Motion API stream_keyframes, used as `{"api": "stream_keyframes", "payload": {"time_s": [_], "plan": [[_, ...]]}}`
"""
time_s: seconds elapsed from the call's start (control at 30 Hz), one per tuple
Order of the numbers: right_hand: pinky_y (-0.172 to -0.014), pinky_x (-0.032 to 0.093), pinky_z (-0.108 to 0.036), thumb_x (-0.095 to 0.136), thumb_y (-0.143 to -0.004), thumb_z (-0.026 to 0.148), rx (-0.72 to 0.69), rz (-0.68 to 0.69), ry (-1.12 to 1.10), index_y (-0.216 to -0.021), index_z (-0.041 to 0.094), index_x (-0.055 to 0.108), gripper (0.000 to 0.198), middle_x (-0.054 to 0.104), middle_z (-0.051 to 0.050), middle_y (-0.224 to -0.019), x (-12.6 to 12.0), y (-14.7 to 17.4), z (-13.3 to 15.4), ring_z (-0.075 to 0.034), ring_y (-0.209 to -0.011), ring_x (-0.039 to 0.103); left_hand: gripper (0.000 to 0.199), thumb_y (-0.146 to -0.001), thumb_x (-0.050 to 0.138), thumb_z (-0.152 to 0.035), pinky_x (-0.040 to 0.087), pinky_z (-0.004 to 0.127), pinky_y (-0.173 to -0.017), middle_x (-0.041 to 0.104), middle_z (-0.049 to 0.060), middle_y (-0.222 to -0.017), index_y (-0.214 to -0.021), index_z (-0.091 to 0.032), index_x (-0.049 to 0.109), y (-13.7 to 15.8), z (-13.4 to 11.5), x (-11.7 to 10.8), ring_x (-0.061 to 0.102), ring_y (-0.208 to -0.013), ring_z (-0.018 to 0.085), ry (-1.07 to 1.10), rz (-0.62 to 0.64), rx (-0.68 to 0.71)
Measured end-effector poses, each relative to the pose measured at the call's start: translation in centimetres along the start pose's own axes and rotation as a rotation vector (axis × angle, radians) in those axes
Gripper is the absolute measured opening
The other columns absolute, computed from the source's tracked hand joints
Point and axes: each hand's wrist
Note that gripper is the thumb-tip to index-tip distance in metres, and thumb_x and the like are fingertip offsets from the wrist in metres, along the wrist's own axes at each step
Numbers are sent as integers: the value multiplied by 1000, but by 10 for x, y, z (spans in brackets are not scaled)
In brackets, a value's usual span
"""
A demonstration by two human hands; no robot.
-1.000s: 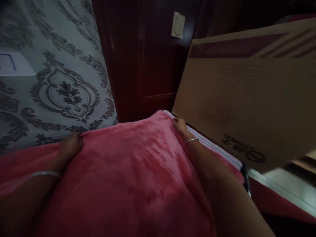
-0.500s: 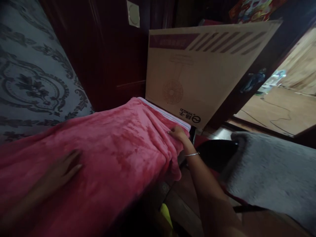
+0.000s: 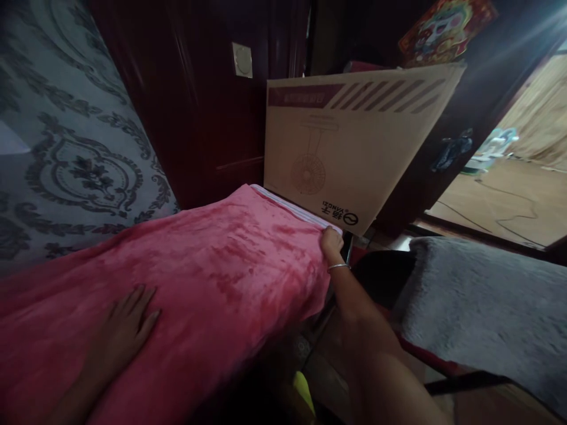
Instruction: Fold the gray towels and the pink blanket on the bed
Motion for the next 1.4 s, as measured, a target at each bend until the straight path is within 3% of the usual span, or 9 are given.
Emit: {"api": "stream_keyframes", "payload": {"time_s": [0.13,0.27,0.37,0.5,0.77,0.97,1.17,1.3,1.4], "plan": [[-90,50,-31,37,-104,26,-3,10,5,-128,12,66,40,69,-21,-122,1,3,-6,-27,-114,67,72,-90,30,-47,31,57,-120,53,22,-150,-143,-6,55,1,-1,-2,44,-145,37,27,-27,-1],[-99,47,-41,33,-101,18,-33,-18,26,-132,8,63,44,63,-25,-132,-7,4,3,-33,-126,59,73,-90,29,-50,31,56,-120,54,23,-150,-142,-6,56,0,-3,-3,45,-144,37,33,-29,-2],[-103,44,-40,32,-100,15,-139,-14,8,-138,13,61,48,61,-21,-137,-9,4,28,-30,-128,56,75,-89,29,-51,32,56,-121,54,23,-150,-141,-4,58,0,-4,-4,45,-145,37,31,-22,-1],[-97,47,-33,40,-100,25,-265,66,-21,-139,17,62,45,66,-16,-133,-5,0,70,-26,-120,62,75,-89,30,-50,34,57,-120,56,23,-148,-140,-4,59,1,-2,-4,47,-144,37,22,-18,-10],[-93,48,-31,47,-102,37,-315,104,0,-128,11,68,43,65,-21,-132,13,-27,119,-28,-124,60,62,-89,40,-46,40,57,-117,60,15,-146,-140,-15,62,7,9,6,53,-139,34,58,-97,2],[-91,46,-26,49,-103,32,-354,90,4,-127,16,67,34,68,-16,-129,32,-49,123,-22,-119,64,58,-92,41,-47,44,56,-115,61,11,-146,-140,-21,63,12,18,13,57,-135,32,40,-169,67],[-89,48,-31,44,-104,30,-315,68,36,-125,13,66,35,70,-19,-121,43,-62,110,-26,-114,67,55,-94,44,-44,43,57,-116,59,8,-149,-144,-27,60,17,24,26,56,-136,32,24,-225,132],[-98,46,-39,32,-104,20,-342,7,57,-134,10,61,43,62,-24,-134,47,-55,133,-30,-127,58,56,-94,45,-41,45,57,-114,58,5,-150,-149,-31,53,20,25,32,56,-137,31,-4,-235,157],[-112,38,-44,35,-105,28,-563,-11,52,-147,19,53,47,45,-17,-157,52,-43,175,-30,-145,40,62,-94,47,-40,47,56,-113,56,4,-152,-155,-33,43,21,25,31,54,-139,30,-19,-233,166]]}}
Point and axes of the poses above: each hand's wrist, its own y-axis away from the middle knuckle, its own x-axis out of the palm, z = x × y
